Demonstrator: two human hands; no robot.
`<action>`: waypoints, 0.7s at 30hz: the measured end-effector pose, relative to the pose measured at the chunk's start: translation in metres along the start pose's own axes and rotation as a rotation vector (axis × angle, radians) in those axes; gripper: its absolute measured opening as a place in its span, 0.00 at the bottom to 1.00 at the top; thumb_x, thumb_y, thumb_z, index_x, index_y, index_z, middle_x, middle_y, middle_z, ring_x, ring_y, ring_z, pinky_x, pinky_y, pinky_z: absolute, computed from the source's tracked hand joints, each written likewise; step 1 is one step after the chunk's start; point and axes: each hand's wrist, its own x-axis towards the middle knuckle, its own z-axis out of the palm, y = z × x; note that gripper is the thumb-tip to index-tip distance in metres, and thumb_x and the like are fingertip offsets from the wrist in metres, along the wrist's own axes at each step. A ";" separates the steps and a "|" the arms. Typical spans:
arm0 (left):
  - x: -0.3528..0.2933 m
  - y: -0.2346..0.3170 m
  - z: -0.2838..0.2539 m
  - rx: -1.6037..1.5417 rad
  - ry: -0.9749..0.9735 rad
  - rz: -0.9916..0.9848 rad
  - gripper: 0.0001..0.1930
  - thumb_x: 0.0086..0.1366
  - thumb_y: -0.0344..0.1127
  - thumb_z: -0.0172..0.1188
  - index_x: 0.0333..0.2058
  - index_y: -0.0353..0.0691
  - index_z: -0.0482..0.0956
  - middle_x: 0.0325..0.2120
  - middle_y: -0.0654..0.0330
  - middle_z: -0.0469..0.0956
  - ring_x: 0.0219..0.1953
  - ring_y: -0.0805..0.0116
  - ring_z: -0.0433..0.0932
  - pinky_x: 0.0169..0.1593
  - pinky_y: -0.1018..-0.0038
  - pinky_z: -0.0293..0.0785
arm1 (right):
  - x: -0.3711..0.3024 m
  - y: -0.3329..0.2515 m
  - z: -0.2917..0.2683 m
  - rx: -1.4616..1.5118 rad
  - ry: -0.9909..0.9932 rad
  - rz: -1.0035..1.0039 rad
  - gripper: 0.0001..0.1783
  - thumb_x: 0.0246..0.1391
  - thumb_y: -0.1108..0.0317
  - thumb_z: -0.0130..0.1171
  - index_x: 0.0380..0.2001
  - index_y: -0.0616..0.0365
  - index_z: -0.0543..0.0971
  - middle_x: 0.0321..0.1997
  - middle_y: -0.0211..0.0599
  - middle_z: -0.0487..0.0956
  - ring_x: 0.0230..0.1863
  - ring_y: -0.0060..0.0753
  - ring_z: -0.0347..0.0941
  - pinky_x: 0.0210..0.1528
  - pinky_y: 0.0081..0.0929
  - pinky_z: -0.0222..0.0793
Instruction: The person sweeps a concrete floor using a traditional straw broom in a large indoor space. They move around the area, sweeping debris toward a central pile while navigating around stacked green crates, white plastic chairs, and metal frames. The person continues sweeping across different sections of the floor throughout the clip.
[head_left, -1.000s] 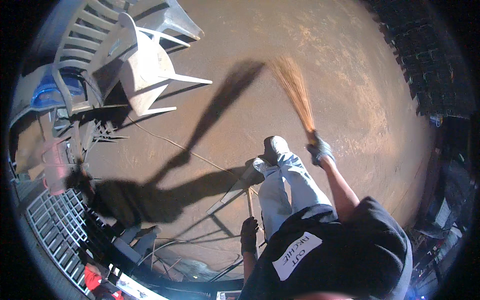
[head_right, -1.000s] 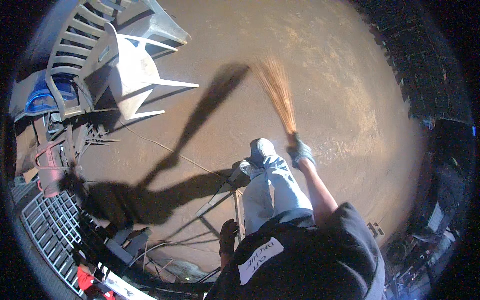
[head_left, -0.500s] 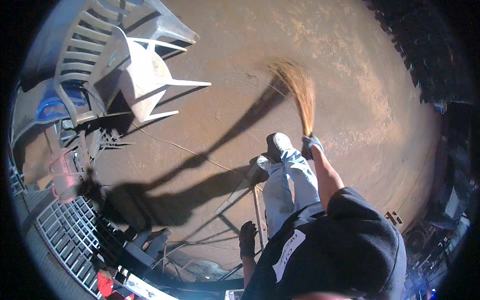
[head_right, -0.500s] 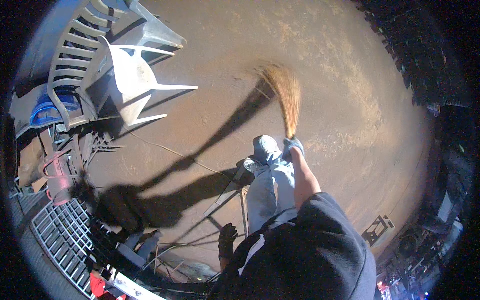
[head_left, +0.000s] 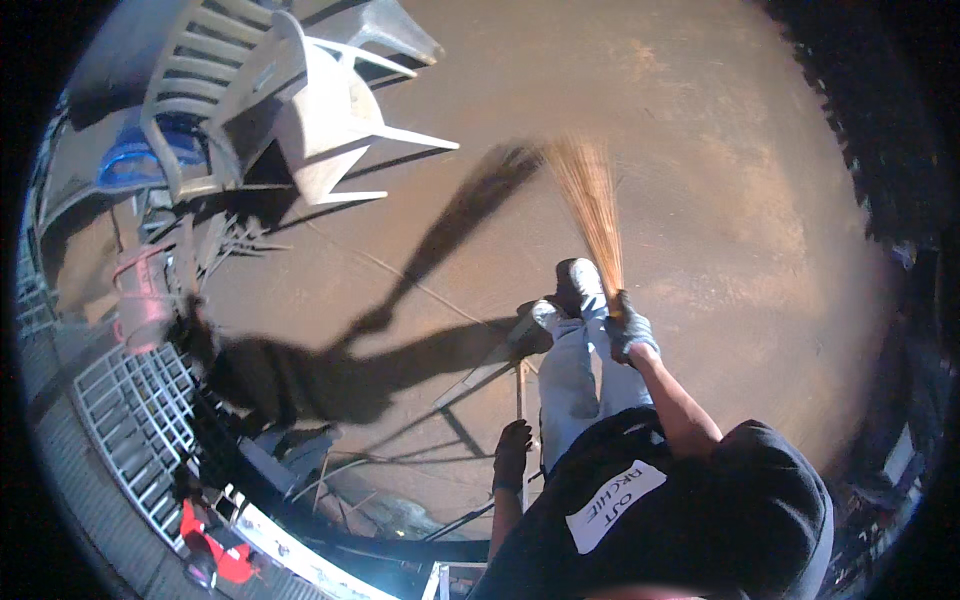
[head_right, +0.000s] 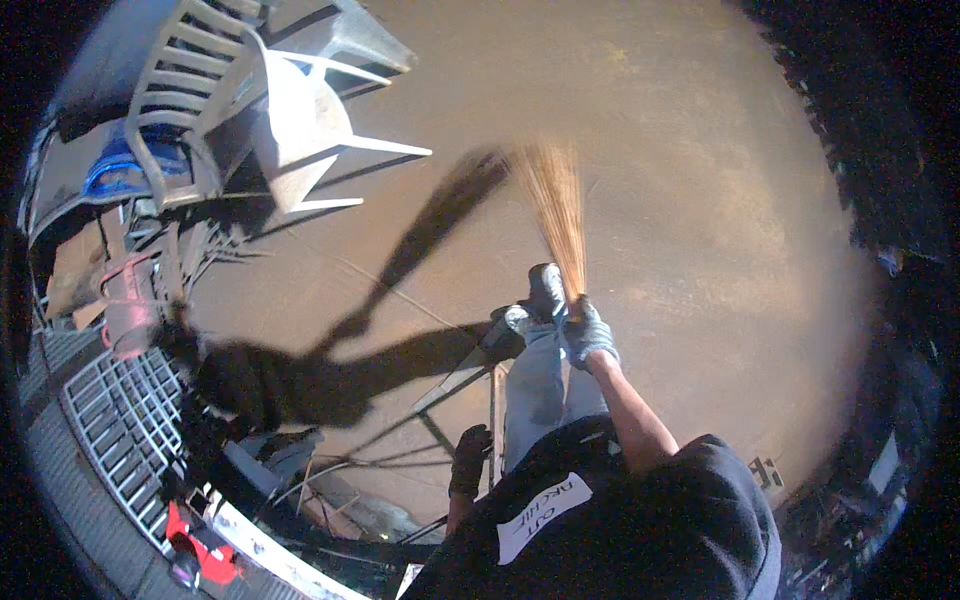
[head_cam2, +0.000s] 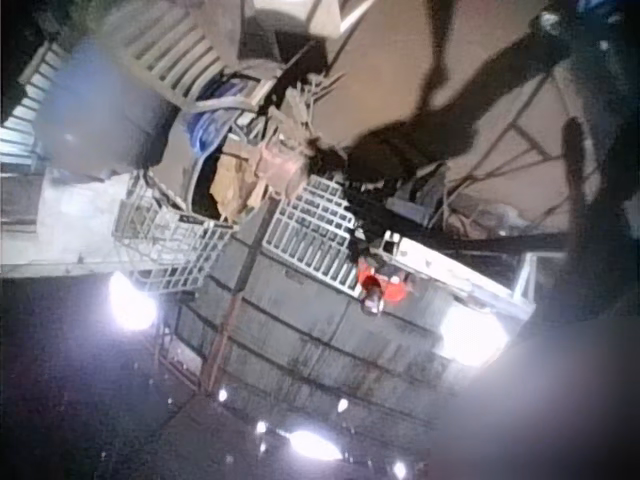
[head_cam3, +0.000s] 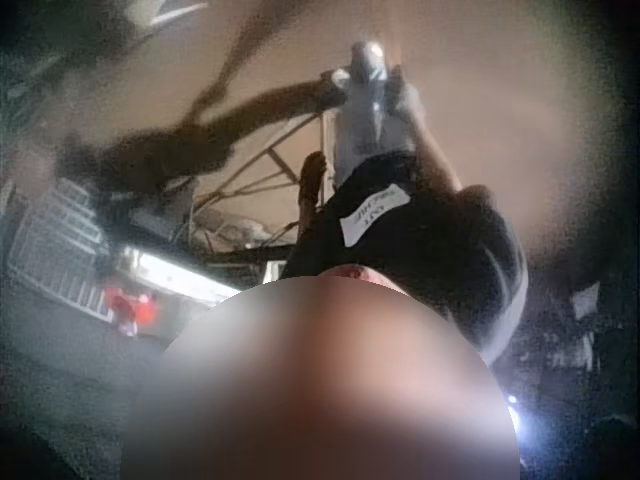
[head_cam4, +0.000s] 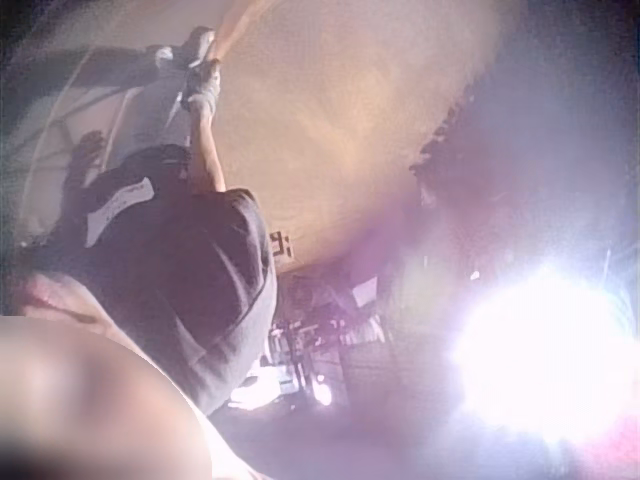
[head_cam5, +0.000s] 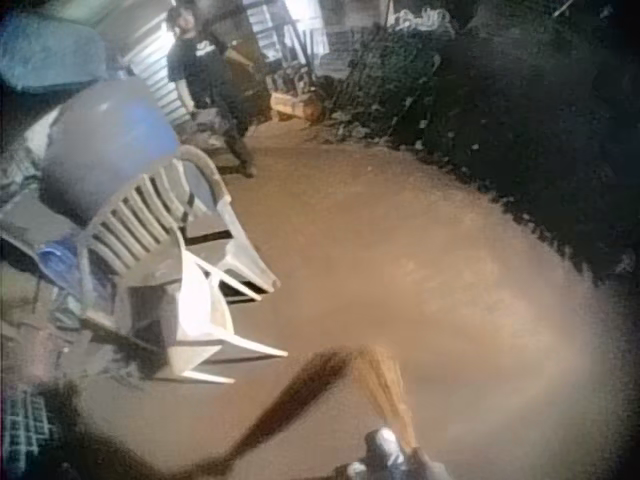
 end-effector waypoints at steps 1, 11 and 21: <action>-0.003 0.001 0.000 0.010 0.024 -0.017 0.17 0.64 0.36 0.51 0.50 0.38 0.72 0.45 0.56 0.75 0.45 0.66 0.76 0.48 0.72 0.73 | 0.004 -0.020 0.008 -0.012 -0.033 -0.197 0.30 0.54 0.54 0.53 0.60 0.42 0.62 0.36 0.48 0.79 0.36 0.47 0.78 0.37 0.41 0.71; -0.050 -0.032 -0.021 -0.143 0.220 -0.104 0.20 0.64 0.40 0.55 0.52 0.37 0.71 0.43 0.59 0.76 0.46 0.70 0.75 0.49 0.71 0.73 | 0.095 -0.227 0.131 -0.358 -0.204 -0.411 0.25 0.57 0.58 0.45 0.60 0.40 0.64 0.46 0.41 0.80 0.48 0.45 0.77 0.45 0.45 0.73; -0.050 -0.053 -0.017 -0.269 0.174 -0.156 0.19 0.63 0.37 0.55 0.51 0.37 0.72 0.45 0.58 0.74 0.46 0.69 0.75 0.50 0.72 0.72 | 0.093 -0.086 0.034 -0.219 -0.042 -0.106 0.20 0.54 0.55 0.46 0.48 0.48 0.75 0.42 0.54 0.79 0.47 0.50 0.76 0.43 0.46 0.70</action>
